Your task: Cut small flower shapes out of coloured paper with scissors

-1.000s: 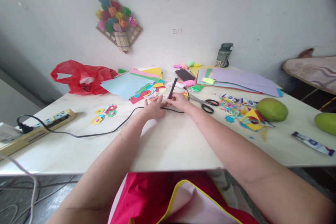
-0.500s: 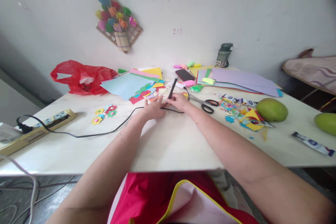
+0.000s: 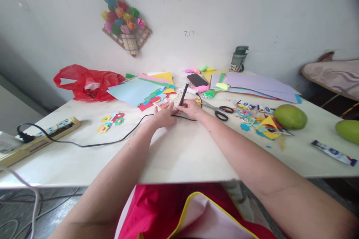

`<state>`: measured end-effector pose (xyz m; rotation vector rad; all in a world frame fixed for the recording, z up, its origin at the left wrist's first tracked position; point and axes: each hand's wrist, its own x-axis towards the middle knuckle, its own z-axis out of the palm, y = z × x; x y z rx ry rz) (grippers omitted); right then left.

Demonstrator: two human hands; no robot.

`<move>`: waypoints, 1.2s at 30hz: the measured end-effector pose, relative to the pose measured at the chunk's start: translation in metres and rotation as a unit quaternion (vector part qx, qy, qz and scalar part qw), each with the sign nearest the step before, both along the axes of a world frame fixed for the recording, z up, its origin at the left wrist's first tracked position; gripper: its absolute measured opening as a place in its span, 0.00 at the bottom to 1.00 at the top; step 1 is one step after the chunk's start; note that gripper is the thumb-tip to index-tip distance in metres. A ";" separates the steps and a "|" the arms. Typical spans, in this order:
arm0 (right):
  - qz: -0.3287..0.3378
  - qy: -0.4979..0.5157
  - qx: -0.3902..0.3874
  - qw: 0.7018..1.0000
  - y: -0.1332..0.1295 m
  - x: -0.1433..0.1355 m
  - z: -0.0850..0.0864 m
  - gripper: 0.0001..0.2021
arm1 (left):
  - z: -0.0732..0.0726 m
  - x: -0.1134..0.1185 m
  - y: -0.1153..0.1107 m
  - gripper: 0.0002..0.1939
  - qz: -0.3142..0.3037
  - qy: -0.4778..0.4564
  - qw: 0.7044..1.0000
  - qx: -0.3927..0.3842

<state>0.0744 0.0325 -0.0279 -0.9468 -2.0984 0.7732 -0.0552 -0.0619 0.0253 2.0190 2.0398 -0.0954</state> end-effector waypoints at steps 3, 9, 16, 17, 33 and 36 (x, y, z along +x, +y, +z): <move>0.000 0.001 0.004 1.000 0.001 -0.001 -0.001 0.09 | 0.001 0.000 0.000 0.43 -0.002 -0.003 1.000 -0.002; -0.003 -0.001 0.007 1.000 0.002 0.000 -0.001 0.09 | 0.003 0.000 -0.002 0.44 -0.005 -0.004 1.000 -0.003; -0.005 0.007 0.010 1.000 0.005 0.000 -0.004 0.09 | 0.003 0.001 -0.002 0.43 -0.011 -0.003 1.000 0.005; -0.004 0.008 0.008 1.000 0.005 0.000 -0.004 0.09 | 0.003 0.001 -0.002 0.43 -0.011 -0.001 1.000 0.007; -0.001 0.004 0.010 1.000 0.004 0.001 -0.002 0.11 | -0.002 -0.002 0.001 0.41 -0.015 0.000 1.000 0.011; 0.004 0.012 0.008 1.000 0.005 0.001 -0.002 0.11 | -0.002 -0.003 0.002 0.41 -0.019 0.001 1.000 0.014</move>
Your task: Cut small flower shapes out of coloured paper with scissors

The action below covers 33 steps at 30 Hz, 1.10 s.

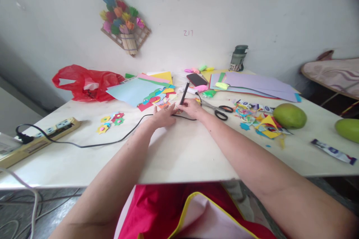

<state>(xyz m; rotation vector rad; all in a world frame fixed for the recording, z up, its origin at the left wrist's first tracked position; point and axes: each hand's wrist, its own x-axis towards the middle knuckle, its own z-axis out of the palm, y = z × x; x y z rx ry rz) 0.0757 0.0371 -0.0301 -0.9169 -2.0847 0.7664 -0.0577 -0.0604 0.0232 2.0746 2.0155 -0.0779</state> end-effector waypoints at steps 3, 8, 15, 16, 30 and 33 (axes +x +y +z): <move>-0.002 0.004 -0.003 1.000 0.000 0.000 0.000 0.10 | -0.001 -0.001 0.000 0.41 -0.002 -0.003 1.000 0.005; 0.003 0.011 -0.011 1.000 0.002 -0.001 -0.002 0.09 | -0.002 -0.002 0.002 0.39 0.000 -0.010 1.000 0.009; -0.003 0.013 -0.008 1.000 0.002 -0.001 -0.002 0.08 | -0.001 -0.001 0.002 0.36 -0.003 -0.008 1.000 0.008; -0.004 0.013 -0.010 1.000 0.002 -0.001 -0.002 0.08 | -0.001 -0.001 0.002 0.36 -0.005 -0.010 1.000 0.007; -0.011 0.003 -0.005 1.000 0.002 -0.001 -0.001 0.06 | 0.002 -0.001 0.001 0.32 -0.023 -0.016 1.000 -0.002; -0.009 0.003 -0.009 1.000 0.001 0.000 0.000 0.07 | 0.001 -0.002 0.001 0.31 -0.021 -0.010 1.000 0.003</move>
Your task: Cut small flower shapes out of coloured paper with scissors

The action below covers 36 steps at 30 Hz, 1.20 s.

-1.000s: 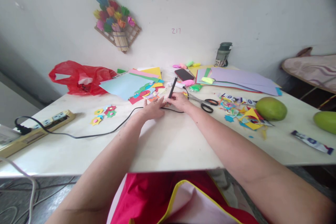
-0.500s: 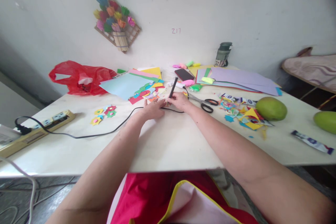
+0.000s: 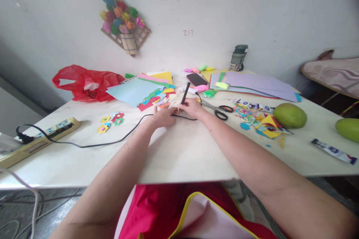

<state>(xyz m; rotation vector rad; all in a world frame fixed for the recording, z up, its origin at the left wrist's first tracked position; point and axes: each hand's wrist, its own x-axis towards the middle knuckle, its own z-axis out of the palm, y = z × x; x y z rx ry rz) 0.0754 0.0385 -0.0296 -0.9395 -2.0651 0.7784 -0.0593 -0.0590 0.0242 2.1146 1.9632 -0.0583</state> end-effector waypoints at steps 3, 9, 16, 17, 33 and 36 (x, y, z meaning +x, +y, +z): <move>0.001 0.004 -0.004 1.000 0.001 0.000 -0.001 0.07 | -0.001 0.000 0.001 0.32 -0.004 0.001 1.000 -0.001; 0.008 0.026 0.001 1.000 0.003 -0.001 -0.005 0.07 | 0.003 0.002 -0.001 0.34 0.005 -0.005 1.000 -0.006; 0.005 0.022 0.003 1.000 0.001 0.000 -0.003 0.07 | 0.004 0.003 -0.001 0.35 0.003 0.000 1.000 -0.012; 0.004 0.022 0.002 1.000 0.001 0.000 -0.003 0.08 | 0.004 0.002 -0.001 0.35 0.004 -0.002 1.000 -0.010; -0.003 0.011 -0.007 1.000 0.002 -0.001 -0.003 0.07 | 0.001 0.001 0.000 0.32 0.003 -0.006 1.000 -0.007; -0.002 0.011 -0.008 1.000 0.001 -0.001 -0.002 0.06 | 0.001 0.001 0.000 0.31 0.005 -0.005 1.000 -0.006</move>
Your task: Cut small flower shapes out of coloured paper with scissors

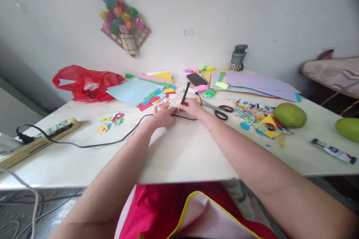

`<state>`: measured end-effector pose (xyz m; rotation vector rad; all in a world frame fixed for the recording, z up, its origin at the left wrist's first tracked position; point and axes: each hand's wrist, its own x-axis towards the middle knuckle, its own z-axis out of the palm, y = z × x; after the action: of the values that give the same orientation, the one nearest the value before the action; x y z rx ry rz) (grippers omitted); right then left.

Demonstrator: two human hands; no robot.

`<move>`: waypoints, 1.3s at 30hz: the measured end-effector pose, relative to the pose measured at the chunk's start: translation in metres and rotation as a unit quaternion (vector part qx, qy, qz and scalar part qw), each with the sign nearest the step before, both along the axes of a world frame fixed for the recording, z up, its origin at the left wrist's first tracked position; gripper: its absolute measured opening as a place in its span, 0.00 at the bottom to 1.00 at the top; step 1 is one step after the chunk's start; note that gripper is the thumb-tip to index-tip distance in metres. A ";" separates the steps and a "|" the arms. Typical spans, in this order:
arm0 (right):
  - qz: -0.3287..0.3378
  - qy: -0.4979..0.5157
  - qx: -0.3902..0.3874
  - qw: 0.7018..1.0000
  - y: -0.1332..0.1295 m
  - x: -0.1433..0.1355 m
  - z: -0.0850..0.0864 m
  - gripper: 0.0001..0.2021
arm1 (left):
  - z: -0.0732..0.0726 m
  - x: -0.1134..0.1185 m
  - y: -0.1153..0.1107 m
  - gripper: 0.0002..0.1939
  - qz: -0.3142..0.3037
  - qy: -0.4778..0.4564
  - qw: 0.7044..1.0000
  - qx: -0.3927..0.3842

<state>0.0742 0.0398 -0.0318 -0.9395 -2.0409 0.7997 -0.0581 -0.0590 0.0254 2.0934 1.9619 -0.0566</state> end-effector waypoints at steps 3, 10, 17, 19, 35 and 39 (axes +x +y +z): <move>-0.002 -0.007 0.001 1.000 0.000 0.000 0.000 0.07 | -0.001 -0.001 0.001 0.31 -0.002 0.001 1.000 0.001; -0.001 0.001 0.012 1.000 0.003 0.000 -0.003 0.06 | -0.003 -0.002 0.002 0.30 -0.003 -0.002 1.000 -0.002; 0.001 0.000 0.004 1.000 0.002 0.001 -0.002 0.08 | -0.002 -0.001 0.002 0.30 -0.002 0.006 1.000 -0.003; -0.002 -0.004 0.002 1.000 0.001 0.001 0.000 0.08 | -0.002 -0.001 0.002 0.30 -0.003 0.007 1.000 -0.004; -0.022 -0.016 -0.006 1.000 -0.006 0.003 0.009 0.07 | -0.001 -0.001 0.001 0.30 -0.007 0.007 1.000 -0.001; -0.018 -0.018 -0.006 1.000 -0.006 0.003 0.009 0.06 | 0.000 0.000 0.000 0.30 -0.007 0.006 1.000 -0.002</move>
<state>0.0776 0.0340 -0.0224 -1.0016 -2.0467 0.7810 -0.0583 -0.0586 0.0252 2.1099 1.9527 -0.0766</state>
